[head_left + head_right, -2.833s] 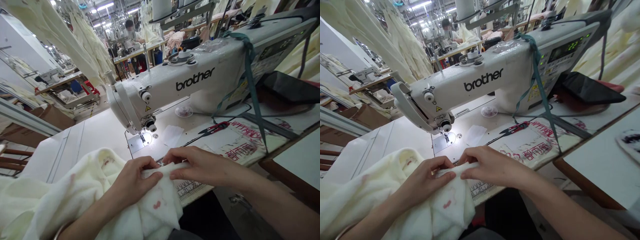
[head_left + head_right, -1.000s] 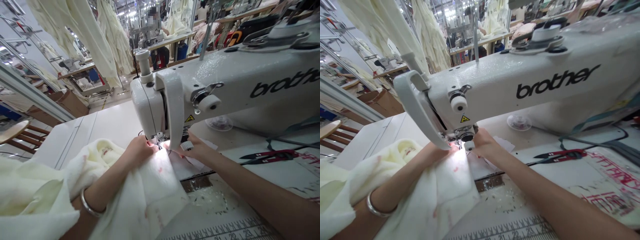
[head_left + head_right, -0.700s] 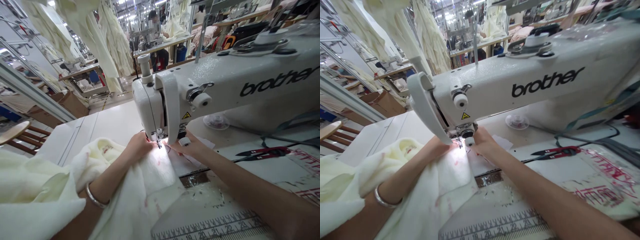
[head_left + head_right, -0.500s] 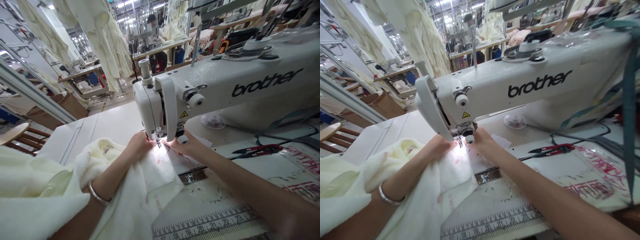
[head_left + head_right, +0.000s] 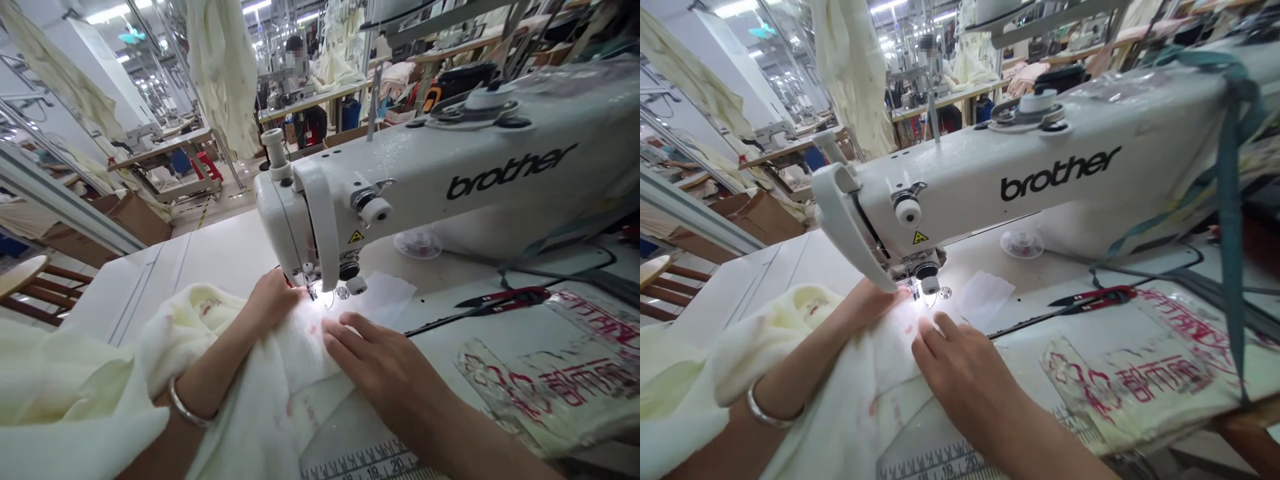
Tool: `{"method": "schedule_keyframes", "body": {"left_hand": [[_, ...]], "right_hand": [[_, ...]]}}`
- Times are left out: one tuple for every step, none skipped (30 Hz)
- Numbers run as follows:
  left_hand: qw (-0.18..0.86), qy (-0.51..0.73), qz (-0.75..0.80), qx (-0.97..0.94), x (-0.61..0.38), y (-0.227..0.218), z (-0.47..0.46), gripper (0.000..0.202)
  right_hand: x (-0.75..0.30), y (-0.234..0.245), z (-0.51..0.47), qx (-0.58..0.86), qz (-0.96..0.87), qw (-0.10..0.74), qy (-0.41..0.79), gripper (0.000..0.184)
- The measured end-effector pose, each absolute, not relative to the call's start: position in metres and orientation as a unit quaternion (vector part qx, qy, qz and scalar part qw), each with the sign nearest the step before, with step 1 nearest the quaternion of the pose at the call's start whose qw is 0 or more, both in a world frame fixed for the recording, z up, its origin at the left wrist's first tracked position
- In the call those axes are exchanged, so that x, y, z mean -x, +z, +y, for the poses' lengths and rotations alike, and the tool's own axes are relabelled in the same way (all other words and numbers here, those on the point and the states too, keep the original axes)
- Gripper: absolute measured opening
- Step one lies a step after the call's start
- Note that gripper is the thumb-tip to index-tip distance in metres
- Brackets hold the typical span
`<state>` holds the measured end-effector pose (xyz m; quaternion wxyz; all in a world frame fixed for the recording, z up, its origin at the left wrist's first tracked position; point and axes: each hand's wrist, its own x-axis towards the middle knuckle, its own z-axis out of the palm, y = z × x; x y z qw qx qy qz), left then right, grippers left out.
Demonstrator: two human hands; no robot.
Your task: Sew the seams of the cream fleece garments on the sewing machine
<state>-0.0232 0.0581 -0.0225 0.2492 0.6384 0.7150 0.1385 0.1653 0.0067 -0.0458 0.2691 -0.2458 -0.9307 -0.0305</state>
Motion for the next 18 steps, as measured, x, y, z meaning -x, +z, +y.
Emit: {"method": "schedule_keyframes", "body": {"left_hand": [[0.245, 0.133, 0.715, -0.642, 0.022, -0.022, 0.058, 0.008], [0.241, 0.127, 0.716, -0.643, 0.021, -0.021, 0.058, 0.010], [0.236, 0.122, 0.718, -0.643, 0.020, -0.020, 0.058, 0.013], [0.233, 0.117, 0.721, -0.642, 0.019, -0.019, 0.057, 0.015], [0.230, 0.112, 0.723, -0.641, 0.018, -0.018, 0.057, 0.018], [0.228, 0.108, 0.726, -0.640, 0.017, -0.018, 0.056, 0.020], [0.226, 0.105, 0.728, -0.639, 0.016, -0.018, 0.055, 0.021], [0.225, 0.103, 0.729, -0.639, 0.016, -0.018, 0.055, 0.023], [0.224, 0.103, 0.729, -0.639, 0.015, -0.018, 0.054, 0.023], [0.224, 0.104, 0.729, -0.639, 0.015, -0.019, 0.054, 0.023], [0.224, 0.105, 0.729, -0.639, 0.016, -0.019, 0.053, 0.022], [0.224, 0.108, 0.729, -0.638, 0.016, -0.020, 0.054, 0.021], [0.225, 0.111, 0.728, -0.638, 0.017, -0.021, 0.054, 0.019], [0.227, 0.115, 0.727, -0.638, 0.018, -0.021, 0.055, 0.018], [0.229, 0.121, 0.725, -0.639, 0.020, -0.021, 0.057, 0.016], [0.231, 0.127, 0.721, -0.641, 0.021, -0.020, 0.059, 0.013], [0.235, 0.135, 0.715, -0.644, 0.024, -0.019, 0.061, 0.010], [0.237, 0.145, 0.710, -0.647, 0.026, -0.017, 0.064, 0.006]], "right_hand": [[-0.166, -0.045, 0.007, 0.247, -0.929, 0.272, -0.033, 0.033], [-0.167, -0.045, 0.008, 0.249, -0.928, 0.275, -0.035, 0.034], [-0.168, -0.044, 0.008, 0.252, -0.927, 0.275, -0.033, 0.034], [-0.169, -0.043, 0.008, 0.254, -0.928, 0.270, -0.028, 0.034], [-0.170, -0.042, 0.009, 0.253, -0.930, 0.266, -0.021, 0.034], [-0.172, -0.041, 0.009, 0.253, -0.932, 0.260, -0.013, 0.033], [-0.173, -0.040, 0.009, 0.252, -0.934, 0.253, -0.004, 0.032], [-0.173, -0.039, 0.009, 0.252, -0.937, 0.243, 0.007, 0.031], [-0.174, -0.039, 0.009, 0.252, -0.938, 0.236, 0.016, 0.030], [-0.174, -0.039, 0.009, 0.254, -0.939, 0.232, 0.023, 0.030], [-0.174, -0.040, 0.009, 0.258, -0.938, 0.230, 0.029, 0.029], [-0.173, -0.040, 0.009, 0.261, -0.937, 0.230, 0.033, 0.029], [-0.172, -0.041, 0.009, 0.265, -0.936, 0.229, 0.034, 0.028], [-0.170, -0.042, 0.009, 0.267, -0.935, 0.232, 0.031, 0.026], [-0.168, -0.043, 0.009, 0.267, -0.935, 0.233, 0.026, 0.025], [-0.165, -0.043, 0.009, 0.264, -0.937, 0.228, 0.022, 0.025], [-0.161, -0.043, 0.010, 0.262, -0.939, 0.222, 0.014, 0.025], [-0.157, -0.042, 0.011, 0.259, -0.942, 0.212, 0.003, 0.024]]}}
